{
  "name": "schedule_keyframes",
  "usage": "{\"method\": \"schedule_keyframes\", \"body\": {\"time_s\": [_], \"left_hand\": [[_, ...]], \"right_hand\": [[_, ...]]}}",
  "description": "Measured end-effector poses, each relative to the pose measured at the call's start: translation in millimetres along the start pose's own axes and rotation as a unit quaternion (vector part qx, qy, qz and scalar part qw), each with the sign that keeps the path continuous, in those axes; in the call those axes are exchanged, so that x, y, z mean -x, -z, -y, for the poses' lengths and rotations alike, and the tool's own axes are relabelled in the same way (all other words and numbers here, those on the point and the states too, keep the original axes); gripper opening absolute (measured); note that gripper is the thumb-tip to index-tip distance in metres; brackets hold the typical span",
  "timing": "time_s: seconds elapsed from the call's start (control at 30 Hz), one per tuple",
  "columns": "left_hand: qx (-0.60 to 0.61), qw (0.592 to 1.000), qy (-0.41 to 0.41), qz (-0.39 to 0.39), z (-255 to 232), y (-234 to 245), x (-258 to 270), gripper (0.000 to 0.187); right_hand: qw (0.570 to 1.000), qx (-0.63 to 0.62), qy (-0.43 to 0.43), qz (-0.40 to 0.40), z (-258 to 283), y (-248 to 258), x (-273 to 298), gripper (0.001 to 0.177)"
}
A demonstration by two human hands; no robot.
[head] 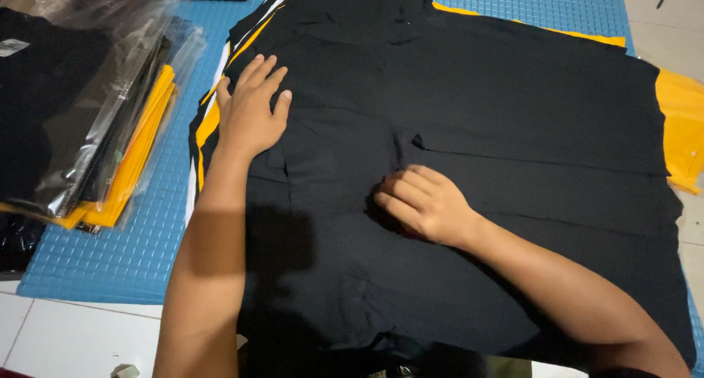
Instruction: The person folds a black polo shirt with yellow accents on a blue mat, then places it into a clear plastic bag. The process is repeated for a second shirt.
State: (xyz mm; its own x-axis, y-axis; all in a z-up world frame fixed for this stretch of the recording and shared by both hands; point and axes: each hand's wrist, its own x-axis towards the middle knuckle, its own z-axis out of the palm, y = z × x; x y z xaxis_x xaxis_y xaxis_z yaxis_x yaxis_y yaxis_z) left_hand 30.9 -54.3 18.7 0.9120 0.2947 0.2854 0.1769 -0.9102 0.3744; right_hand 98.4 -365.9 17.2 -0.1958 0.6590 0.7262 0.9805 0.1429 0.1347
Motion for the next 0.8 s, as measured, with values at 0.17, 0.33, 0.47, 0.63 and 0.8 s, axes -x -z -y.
{"method": "schedule_keyframes", "body": {"time_s": [0.17, 0.33, 0.47, 0.63, 0.8], "left_hand": [[-0.023, 0.999, -0.017, -0.021, 6.1, -8.3, -2.4, 0.038], [-0.07, 0.985, -0.119, -0.107, 3.6, -1.5, 7.9, 0.034], [-0.022, 0.967, -0.221, -0.126, -14.4, 1.8, 39.2, 0.045], [0.051, 0.983, -0.177, 0.028, -34.0, 5.9, 97.0, 0.055], [0.124, 0.983, -0.104, 0.092, -48.7, 32.3, 116.0, 0.051]], "right_hand": [[0.997, -0.04, -0.007, 0.069, -1.0, 9.1, 21.6, 0.014], [0.987, -0.094, -0.043, 0.122, -2.4, 6.0, 24.1, 0.018], [0.98, -0.161, -0.112, 0.04, -5.8, -1.0, 18.2, 0.016], [0.974, -0.179, -0.135, 0.04, -6.2, 1.9, 14.4, 0.012], [0.942, -0.263, -0.206, 0.028, -8.2, 5.1, 11.1, 0.011]]}}
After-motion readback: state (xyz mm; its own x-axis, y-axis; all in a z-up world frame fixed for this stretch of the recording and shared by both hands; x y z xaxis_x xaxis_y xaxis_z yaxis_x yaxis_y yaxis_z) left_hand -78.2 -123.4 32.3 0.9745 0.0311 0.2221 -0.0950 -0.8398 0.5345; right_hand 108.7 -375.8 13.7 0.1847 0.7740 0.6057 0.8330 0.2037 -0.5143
